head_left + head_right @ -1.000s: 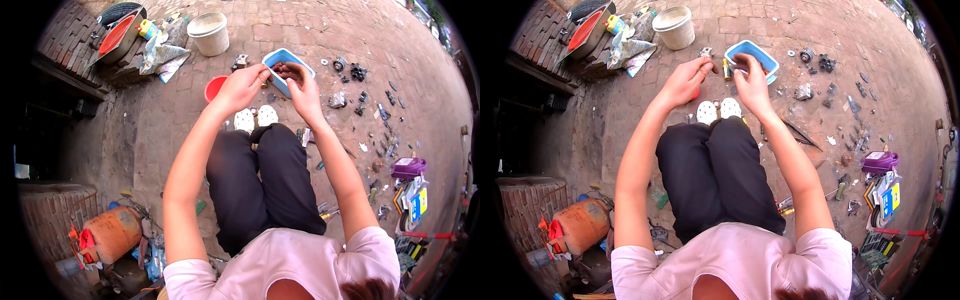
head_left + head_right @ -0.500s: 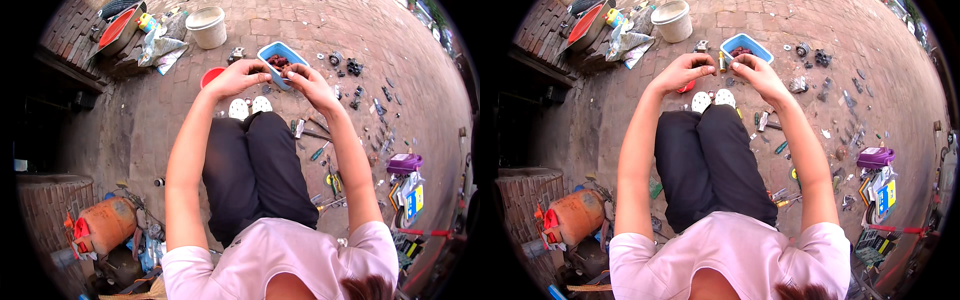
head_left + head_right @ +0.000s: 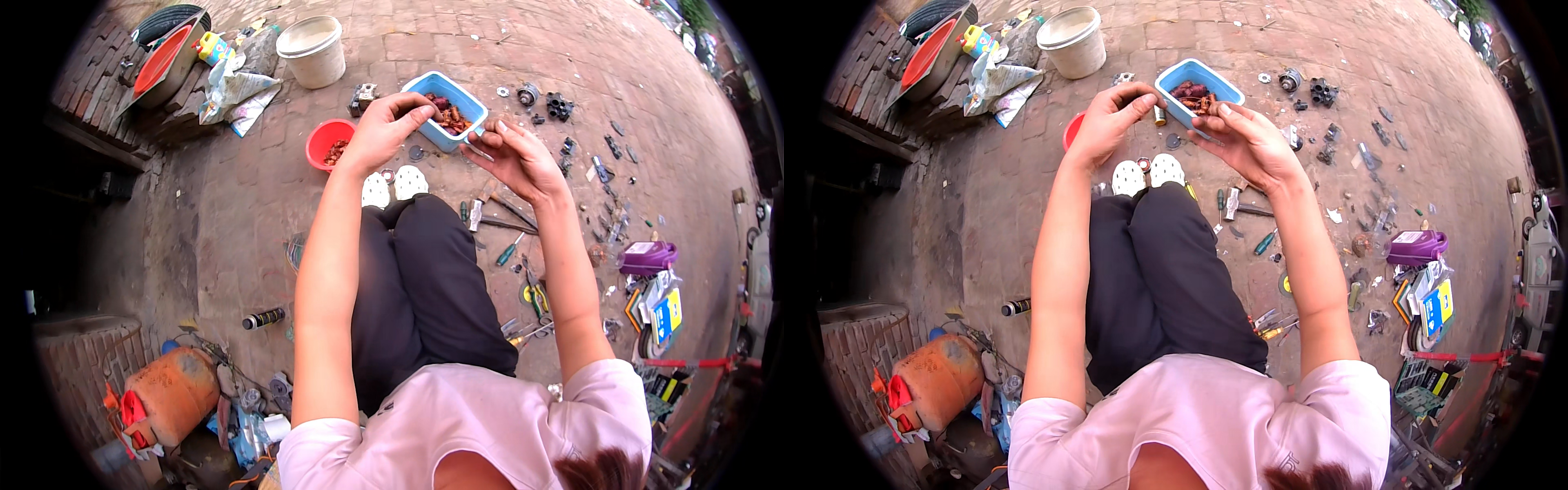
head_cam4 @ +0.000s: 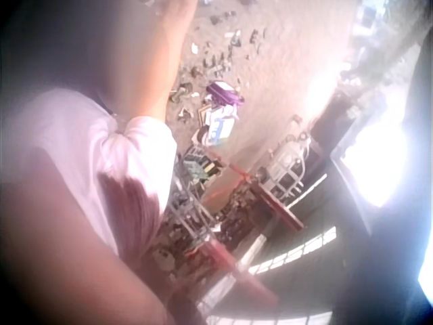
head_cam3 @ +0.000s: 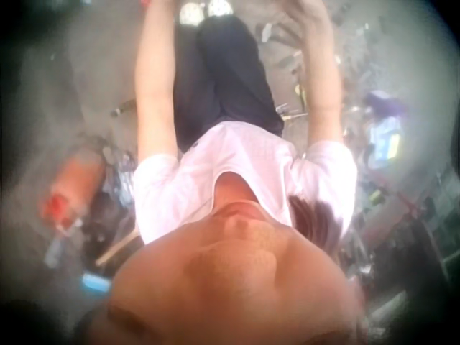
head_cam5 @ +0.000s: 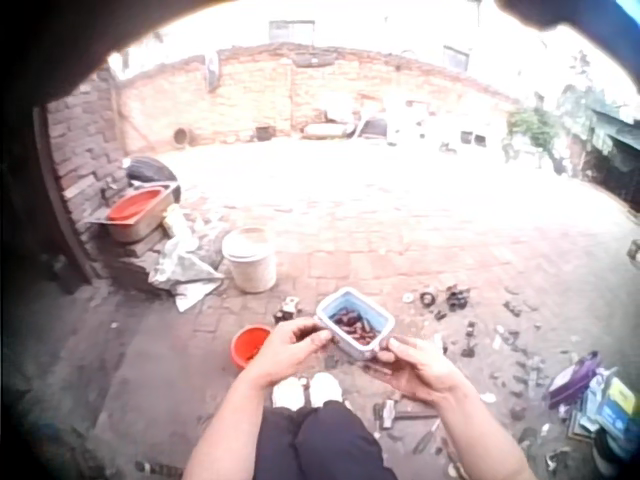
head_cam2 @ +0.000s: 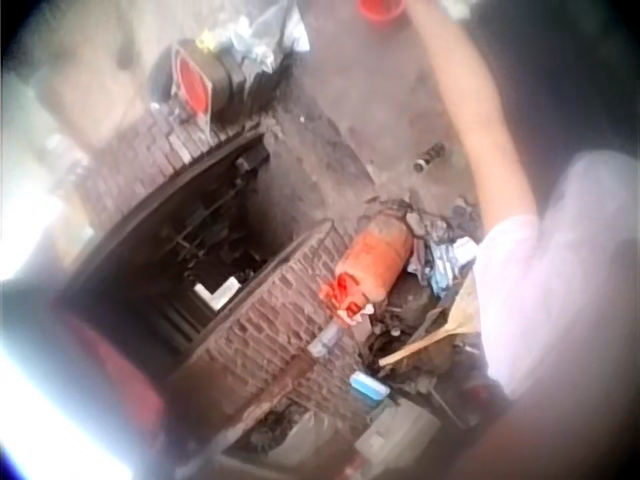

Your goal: The person sits on a low stool and uses a hammer and screwdriver to work on a small circular electrical component. They repeatedly strike the component with the hammer, then use the screwdriver to pry or adjust parts, and place the component into a red bowl.

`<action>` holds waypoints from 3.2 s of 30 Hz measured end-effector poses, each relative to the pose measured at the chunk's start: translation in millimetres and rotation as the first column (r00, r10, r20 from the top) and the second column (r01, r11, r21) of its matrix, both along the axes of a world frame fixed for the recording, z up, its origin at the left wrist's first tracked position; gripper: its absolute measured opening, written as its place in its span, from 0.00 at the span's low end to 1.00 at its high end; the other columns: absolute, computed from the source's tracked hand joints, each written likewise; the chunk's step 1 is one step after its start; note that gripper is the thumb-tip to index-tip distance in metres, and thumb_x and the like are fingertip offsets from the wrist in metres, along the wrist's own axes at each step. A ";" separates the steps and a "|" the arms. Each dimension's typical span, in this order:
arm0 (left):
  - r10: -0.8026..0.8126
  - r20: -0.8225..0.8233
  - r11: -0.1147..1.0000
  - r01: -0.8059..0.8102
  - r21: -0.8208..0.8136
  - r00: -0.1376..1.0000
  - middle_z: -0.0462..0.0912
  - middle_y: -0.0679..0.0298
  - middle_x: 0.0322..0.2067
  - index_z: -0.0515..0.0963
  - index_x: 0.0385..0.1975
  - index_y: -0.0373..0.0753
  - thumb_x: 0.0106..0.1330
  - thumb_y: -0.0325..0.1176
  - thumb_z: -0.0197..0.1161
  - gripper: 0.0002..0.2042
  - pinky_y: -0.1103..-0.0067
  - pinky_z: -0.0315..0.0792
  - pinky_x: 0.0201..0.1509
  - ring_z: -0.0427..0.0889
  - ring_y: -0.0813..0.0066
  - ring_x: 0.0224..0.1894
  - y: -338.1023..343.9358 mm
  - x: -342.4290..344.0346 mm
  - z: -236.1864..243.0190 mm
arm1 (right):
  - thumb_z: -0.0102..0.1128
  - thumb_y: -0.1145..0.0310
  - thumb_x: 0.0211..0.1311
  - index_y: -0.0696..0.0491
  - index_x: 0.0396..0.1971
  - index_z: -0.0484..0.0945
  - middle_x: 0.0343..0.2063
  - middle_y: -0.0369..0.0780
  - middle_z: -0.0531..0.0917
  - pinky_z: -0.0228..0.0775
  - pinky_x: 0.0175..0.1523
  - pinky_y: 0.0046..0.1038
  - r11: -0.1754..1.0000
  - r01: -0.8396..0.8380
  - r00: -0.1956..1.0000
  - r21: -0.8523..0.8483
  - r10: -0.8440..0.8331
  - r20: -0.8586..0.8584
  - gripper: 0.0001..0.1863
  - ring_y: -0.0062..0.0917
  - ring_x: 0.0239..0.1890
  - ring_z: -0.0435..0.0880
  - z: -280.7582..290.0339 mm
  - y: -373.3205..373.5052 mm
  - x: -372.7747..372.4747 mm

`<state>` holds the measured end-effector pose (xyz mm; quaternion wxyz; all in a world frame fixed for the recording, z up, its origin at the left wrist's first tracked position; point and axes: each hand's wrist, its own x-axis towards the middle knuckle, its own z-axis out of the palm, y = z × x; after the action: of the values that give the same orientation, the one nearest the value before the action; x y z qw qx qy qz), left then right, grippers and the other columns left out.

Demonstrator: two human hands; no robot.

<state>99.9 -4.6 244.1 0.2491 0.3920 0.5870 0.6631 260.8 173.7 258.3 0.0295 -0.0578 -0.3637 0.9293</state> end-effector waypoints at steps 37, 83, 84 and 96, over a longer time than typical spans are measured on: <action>-0.087 -0.255 0.948 0.001 -0.320 0.963 0.79 0.63 0.29 0.75 0.33 0.31 0.69 0.30 0.52 0.08 0.79 0.69 0.43 0.75 0.76 0.34 -14.1 -4.0 -20.4 | 0.45 0.71 0.69 0.62 0.40 0.75 0.25 0.38 0.80 0.71 0.41 0.26 0.483 0.079 0.997 0.872 -0.019 -0.079 0.12 0.20 0.33 0.79 -47.5 -41.8 -39.4; -0.130 -0.106 0.896 0.071 -0.438 0.986 0.83 0.65 0.33 0.78 0.40 0.31 0.70 0.30 0.54 0.09 0.80 0.74 0.44 0.79 0.78 0.33 5.2 -50.1 -90.3 | 0.45 0.74 0.70 0.64 0.47 0.71 0.51 0.53 0.77 0.63 0.67 0.34 0.873 0.149 0.988 0.465 -0.113 -0.105 0.12 0.37 0.58 0.75 -29.4 -3.7 -95.7; -0.124 -0.110 0.896 0.063 -0.440 0.986 0.83 0.64 0.33 0.78 0.40 0.31 0.70 0.30 0.54 0.09 0.80 0.74 0.44 0.80 0.78 0.33 6.2 -48.2 -91.8 | 0.45 0.74 0.70 0.64 0.47 0.71 0.51 0.53 0.77 0.63 0.67 0.34 0.878 0.161 0.987 0.452 -0.132 -0.095 0.12 0.37 0.58 0.75 -31.2 -1.5 -95.9; 0.007 -0.289 0.887 -0.139 -0.439 0.957 0.83 0.62 0.34 0.77 0.44 0.30 0.69 0.28 0.54 0.10 0.79 0.74 0.41 0.80 0.77 0.33 -5.9 -52.9 -89.8 | 0.45 0.73 0.71 0.64 0.50 0.70 0.52 0.52 0.77 0.63 0.67 0.31 0.855 0.109 0.991 0.507 -0.050 -0.128 0.13 0.37 0.58 0.74 -37.1 3.4 -97.0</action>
<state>47.0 -10.5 154.4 0.2232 0.3897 0.7695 0.4540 163.9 177.0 221.2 0.1021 -0.0116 -0.5930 0.7986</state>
